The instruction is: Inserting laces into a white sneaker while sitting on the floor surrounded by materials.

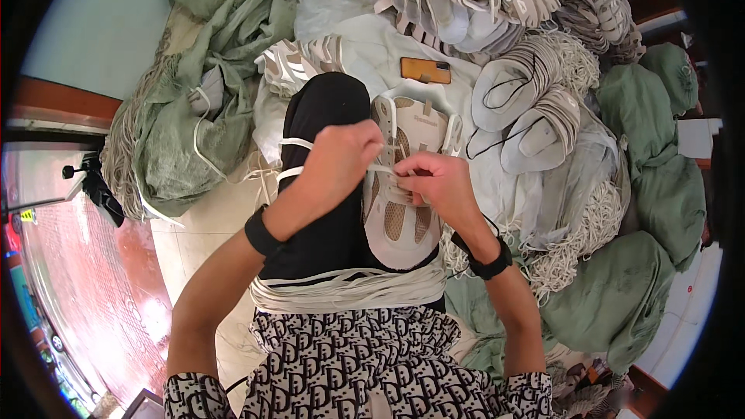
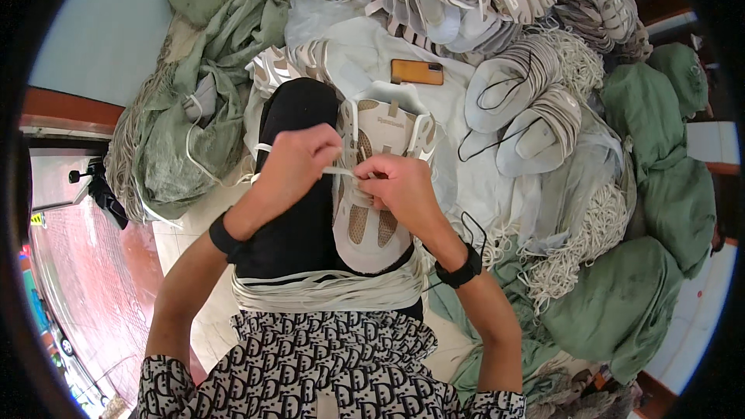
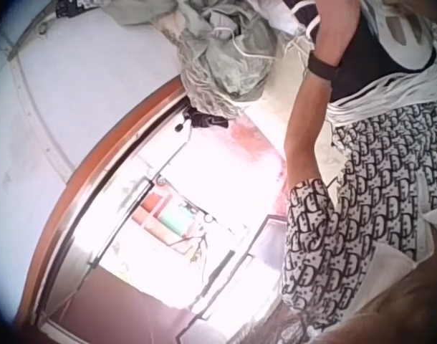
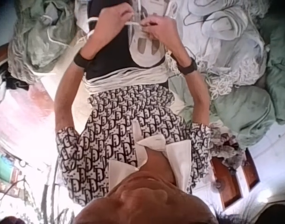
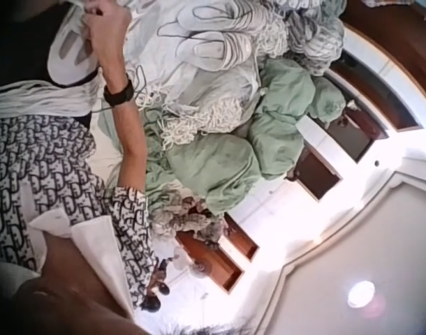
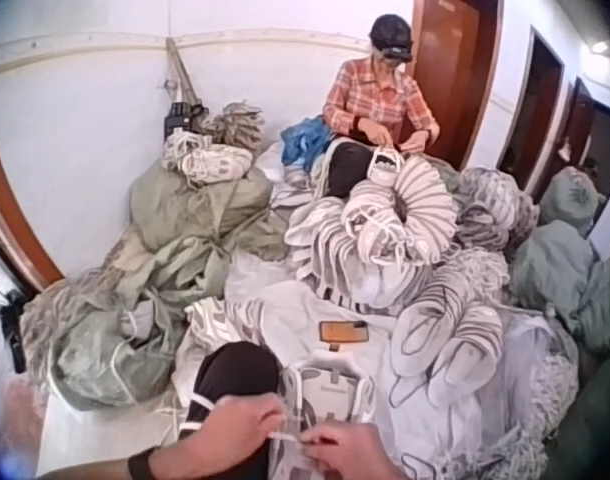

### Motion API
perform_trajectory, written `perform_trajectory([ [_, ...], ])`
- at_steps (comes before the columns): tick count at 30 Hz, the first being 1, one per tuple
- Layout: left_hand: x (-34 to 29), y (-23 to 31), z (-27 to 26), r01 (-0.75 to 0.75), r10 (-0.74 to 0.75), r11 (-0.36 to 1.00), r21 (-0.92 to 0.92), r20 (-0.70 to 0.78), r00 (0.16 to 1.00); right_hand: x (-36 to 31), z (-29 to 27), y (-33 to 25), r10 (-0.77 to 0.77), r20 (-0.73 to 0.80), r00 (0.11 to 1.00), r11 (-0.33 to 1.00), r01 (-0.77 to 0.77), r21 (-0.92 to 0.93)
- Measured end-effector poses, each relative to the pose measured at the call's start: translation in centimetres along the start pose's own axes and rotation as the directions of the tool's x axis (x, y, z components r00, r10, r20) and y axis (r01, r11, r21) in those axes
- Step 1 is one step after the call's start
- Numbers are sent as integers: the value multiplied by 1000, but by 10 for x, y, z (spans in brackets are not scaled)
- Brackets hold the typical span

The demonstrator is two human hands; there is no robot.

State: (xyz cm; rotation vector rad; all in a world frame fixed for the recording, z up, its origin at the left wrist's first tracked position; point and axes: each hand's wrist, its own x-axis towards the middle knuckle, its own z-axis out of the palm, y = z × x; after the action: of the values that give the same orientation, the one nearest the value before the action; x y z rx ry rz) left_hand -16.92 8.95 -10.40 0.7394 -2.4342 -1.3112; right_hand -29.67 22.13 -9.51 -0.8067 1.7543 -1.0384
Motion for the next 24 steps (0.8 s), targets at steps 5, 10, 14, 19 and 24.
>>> perform_trajectory([
  [5,-14,-5,15,1,-2,994,108,3,1000,-3,-1,9,15,-13,1000,996,-14,88],
  [10,-14,-3,13,9,-13,988,153,20,1000,-4,2,10,-21,-49,999,994,26,109],
  [14,-15,-4,16,-47,46,964,262,11,999,-6,3,10,-44,-56,997,991,51,123],
  [19,-20,0,22,-149,140,927,344,52,989,-13,5,8,-39,-111,993,994,50,99],
  [24,-22,3,21,-215,226,961,172,-44,973,-21,13,5,-56,-165,985,996,67,61],
])
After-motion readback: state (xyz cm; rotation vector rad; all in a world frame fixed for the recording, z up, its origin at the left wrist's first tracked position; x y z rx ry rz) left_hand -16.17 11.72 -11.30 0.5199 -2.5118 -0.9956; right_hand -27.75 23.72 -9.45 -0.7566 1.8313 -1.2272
